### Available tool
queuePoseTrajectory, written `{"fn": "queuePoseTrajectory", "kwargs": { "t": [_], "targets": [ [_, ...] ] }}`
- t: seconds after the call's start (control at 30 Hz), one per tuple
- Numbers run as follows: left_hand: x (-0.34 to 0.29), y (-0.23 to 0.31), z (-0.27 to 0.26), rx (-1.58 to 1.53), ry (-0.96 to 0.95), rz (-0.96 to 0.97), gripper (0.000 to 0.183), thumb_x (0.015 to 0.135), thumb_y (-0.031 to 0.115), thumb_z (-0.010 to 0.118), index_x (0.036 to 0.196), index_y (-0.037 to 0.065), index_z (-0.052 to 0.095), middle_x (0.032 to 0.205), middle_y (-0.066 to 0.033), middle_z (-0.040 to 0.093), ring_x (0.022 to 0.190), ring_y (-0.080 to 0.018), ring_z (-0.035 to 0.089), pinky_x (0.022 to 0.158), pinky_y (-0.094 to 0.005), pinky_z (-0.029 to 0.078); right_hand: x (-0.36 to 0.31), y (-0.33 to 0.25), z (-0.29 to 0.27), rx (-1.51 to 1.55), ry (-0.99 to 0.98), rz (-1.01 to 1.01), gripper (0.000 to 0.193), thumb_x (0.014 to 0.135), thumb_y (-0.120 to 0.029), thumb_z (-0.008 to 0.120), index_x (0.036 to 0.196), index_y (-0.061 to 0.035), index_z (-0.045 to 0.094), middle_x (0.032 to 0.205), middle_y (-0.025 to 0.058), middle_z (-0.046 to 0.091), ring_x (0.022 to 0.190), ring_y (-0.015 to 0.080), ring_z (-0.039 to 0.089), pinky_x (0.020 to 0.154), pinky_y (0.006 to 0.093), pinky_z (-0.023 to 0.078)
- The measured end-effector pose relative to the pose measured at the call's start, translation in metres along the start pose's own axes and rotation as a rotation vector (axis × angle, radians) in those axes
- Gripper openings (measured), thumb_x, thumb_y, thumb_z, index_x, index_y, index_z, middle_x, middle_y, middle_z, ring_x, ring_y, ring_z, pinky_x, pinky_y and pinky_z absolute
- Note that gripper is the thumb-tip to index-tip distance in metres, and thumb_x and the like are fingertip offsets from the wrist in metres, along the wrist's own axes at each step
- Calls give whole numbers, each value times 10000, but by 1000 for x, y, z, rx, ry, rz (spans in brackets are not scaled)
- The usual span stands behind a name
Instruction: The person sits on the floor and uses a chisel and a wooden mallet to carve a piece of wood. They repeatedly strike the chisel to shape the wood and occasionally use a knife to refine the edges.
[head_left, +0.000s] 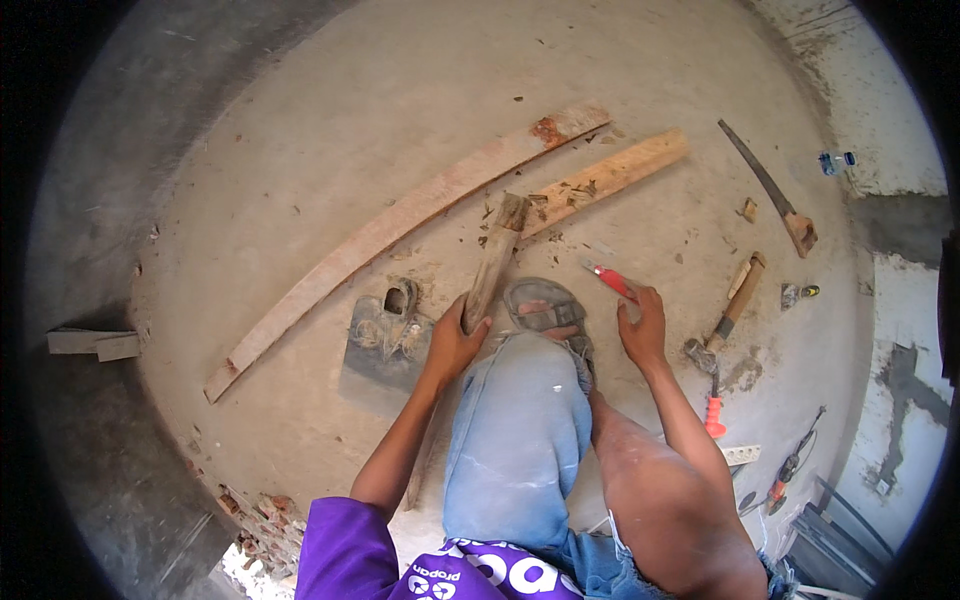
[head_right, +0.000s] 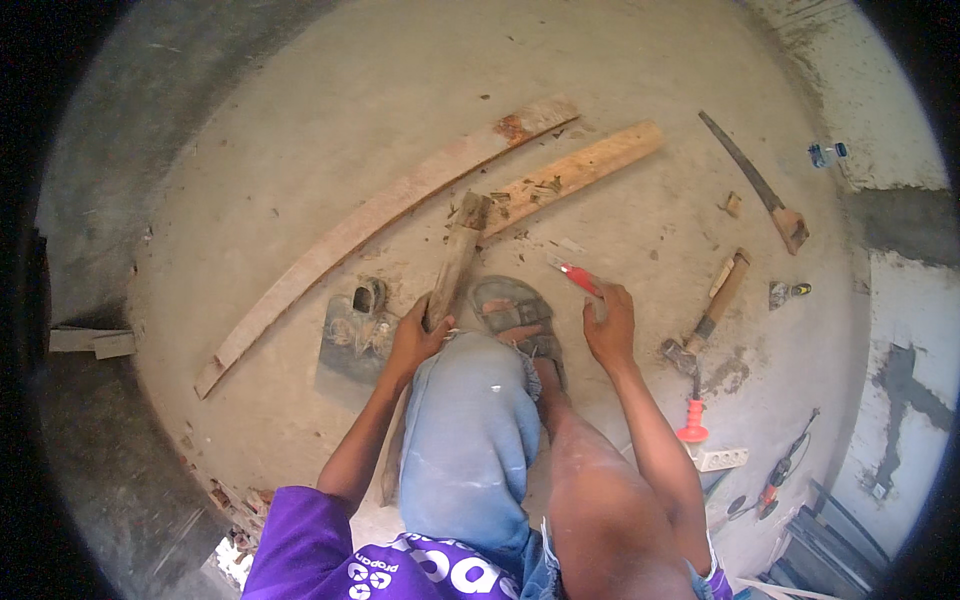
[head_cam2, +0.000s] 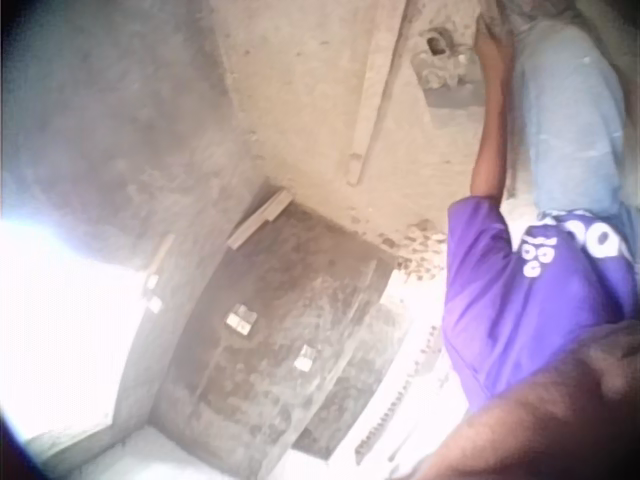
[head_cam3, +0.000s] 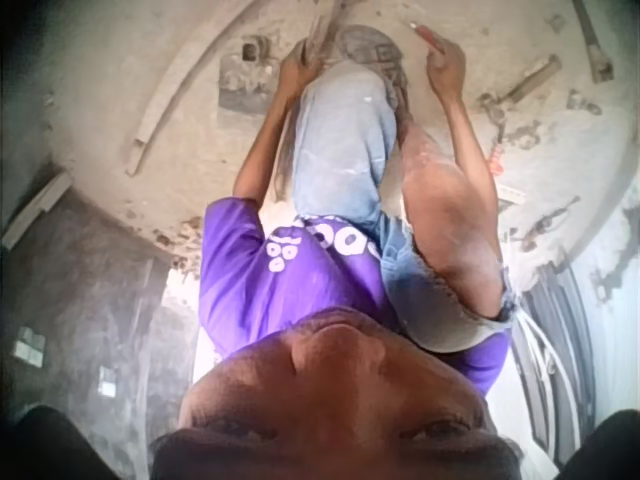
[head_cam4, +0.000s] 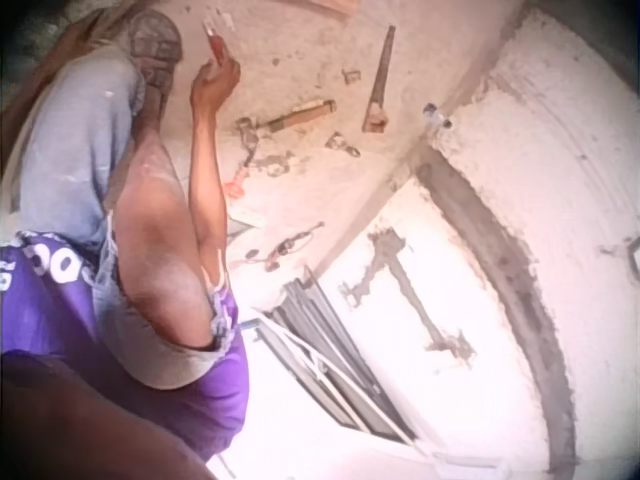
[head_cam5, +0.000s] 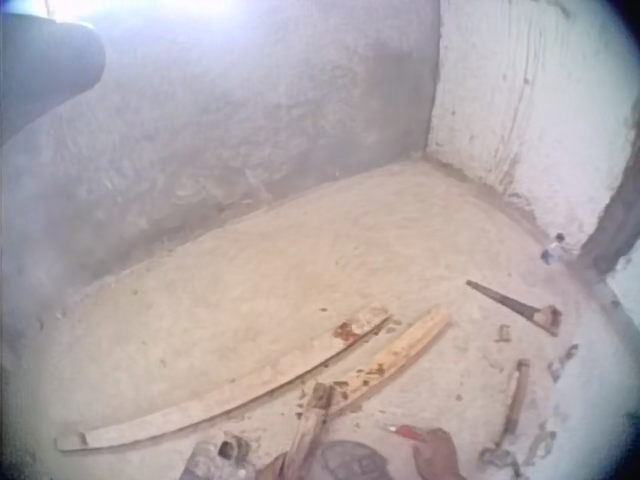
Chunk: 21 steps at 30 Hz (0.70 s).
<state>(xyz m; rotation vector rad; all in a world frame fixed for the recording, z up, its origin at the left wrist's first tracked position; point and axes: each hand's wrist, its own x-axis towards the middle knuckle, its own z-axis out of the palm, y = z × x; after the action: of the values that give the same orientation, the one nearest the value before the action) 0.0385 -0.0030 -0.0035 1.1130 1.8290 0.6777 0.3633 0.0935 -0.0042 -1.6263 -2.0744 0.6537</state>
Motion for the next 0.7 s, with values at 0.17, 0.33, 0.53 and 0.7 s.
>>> {"fn": "queuePoseTrajectory", "kwargs": {
  "t": [0.17, 0.33, 0.53, 0.7],
  "targets": [
    [-44, -12, -13, -35, -45, -30, 551, 899, 226, 706, 1354, -32, 532, 1188, -294, 645, 1129, -417, 634, 963, -446, 491, -9, 5, -4, 19, 5, 69, 325, 865, -69, 646, 1188, -32, 630, 1077, 182, 620, 1035, 368, 578, 930, 437, 450],
    [-75, -25, -18, 62, -13, -35, 551, 904, 227, 706, 1356, -31, 527, 1209, -302, 634, 1134, -422, 630, 953, -450, 493, -11, 5, -8, 97, -4, 103, 275, 908, -102, 648, 1174, -31, 644, 1069, 186, 658, 1017, 346, 618, 883, 423, 479],
    [-86, -23, -17, 38, -26, -116, 584, 918, 270, 707, 1374, -32, 503, 1225, -311, 623, 1150, -429, 621, 966, -448, 490, 9, -24, -7, 183, -244, 159, 308, 930, -140, 645, 1223, -47, 636, 1055, 186, 660, 1017, 338, 628, 869, 427, 495],
    [-93, -35, -11, 10, 37, -32, 595, 931, 290, 698, 1388, -29, 490, 1241, -310, 616, 1164, -432, 614, 973, -448, 487, 49, -83, 17, -16, -347, -380, 583, 850, -115, 684, 1412, -110, 530, 1049, 169, 583, 1012, 349, 578, 860, 443, 480]
  ]
}}
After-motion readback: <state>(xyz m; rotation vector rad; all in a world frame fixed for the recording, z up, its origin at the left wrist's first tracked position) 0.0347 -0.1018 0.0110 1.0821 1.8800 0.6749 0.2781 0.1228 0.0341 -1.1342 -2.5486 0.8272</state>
